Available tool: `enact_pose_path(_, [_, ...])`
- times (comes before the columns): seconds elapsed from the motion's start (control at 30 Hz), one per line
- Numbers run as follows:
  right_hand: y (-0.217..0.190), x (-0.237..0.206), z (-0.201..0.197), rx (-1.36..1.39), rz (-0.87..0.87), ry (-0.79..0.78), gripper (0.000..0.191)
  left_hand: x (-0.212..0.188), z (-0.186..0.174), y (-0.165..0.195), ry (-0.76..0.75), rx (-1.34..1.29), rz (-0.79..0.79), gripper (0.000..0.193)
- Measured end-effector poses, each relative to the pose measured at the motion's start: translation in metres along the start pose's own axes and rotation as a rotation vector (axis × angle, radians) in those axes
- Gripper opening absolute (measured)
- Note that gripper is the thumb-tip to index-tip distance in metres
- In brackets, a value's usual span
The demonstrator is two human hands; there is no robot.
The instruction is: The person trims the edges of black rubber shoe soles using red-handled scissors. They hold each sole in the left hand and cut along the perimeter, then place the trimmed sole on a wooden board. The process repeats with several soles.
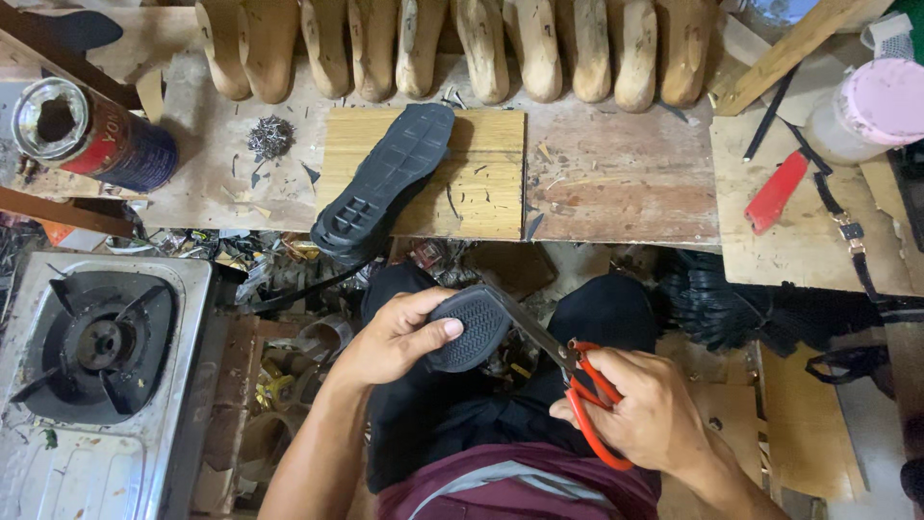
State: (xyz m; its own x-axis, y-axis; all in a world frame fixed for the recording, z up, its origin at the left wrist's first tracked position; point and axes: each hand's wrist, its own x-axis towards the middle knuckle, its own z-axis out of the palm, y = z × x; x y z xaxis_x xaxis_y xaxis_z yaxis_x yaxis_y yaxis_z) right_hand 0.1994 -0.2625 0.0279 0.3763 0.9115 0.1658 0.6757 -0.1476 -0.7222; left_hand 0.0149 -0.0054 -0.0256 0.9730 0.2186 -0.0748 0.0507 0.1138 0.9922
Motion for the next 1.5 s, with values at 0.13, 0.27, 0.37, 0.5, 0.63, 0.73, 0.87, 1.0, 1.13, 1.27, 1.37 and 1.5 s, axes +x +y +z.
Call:
enact_pose_path(0.13, [-0.002,0.0,-0.001,-0.024,0.0,-0.005,0.05,0.001,0.0,0.002,-0.008,0.027,0.017,0.032])
enact_pose_path(0.27, [-0.002,0.002,0.002,-0.018,0.041,-0.004,0.055,0.002,0.005,-0.003,-0.024,-0.017,0.015,0.03])
enact_pose_path(0.37, [-0.003,0.004,0.003,0.021,-0.016,0.017,0.052,0.001,0.007,-0.005,-0.023,-0.056,0.01,0.029])
enact_pose_path(0.5, [-0.003,0.005,0.002,-0.019,-0.054,0.014,0.051,0.0,0.007,-0.005,-0.024,-0.035,-0.001,0.028])
enact_pose_path(0.63, [-0.002,0.005,0.0,-0.047,-0.011,-0.01,0.054,-0.001,0.004,-0.003,-0.036,-0.023,0.01,0.028])
enact_pose_path(0.73, [0.001,0.003,-0.001,-0.027,-0.033,-0.006,0.053,-0.002,0.002,-0.002,-0.05,-0.014,-0.008,0.028])
enact_pose_path(0.87, [0.004,-0.001,0.001,0.001,-0.027,-0.021,0.051,-0.002,0.001,-0.002,-0.06,-0.032,-0.007,0.027])
enact_pose_path(1.0, [0.006,-0.002,0.001,-0.038,0.016,-0.044,0.051,0.0,0.002,-0.002,-0.063,-0.026,0.017,0.028])
enact_pose_path(1.13, [0.004,-0.001,-0.001,-0.028,-0.022,-0.03,0.051,-0.002,0.0,0.0,-0.072,-0.013,0.018,0.027])
enact_pose_path(1.27, [0.003,0.001,-0.003,-0.013,0.005,-0.063,0.049,-0.003,0.001,0.005,-0.079,-0.009,0.016,0.026])
enact_pose_path(1.37, [0.006,0.001,-0.003,-0.034,-0.059,-0.047,0.051,-0.004,0.0,0.009,-0.087,-0.007,0.014,0.026])
enact_pose_path(1.5, [0.014,-0.004,-0.003,0.038,-0.023,-0.059,0.043,-0.005,-0.004,0.007,-0.092,0.092,0.013,0.025])
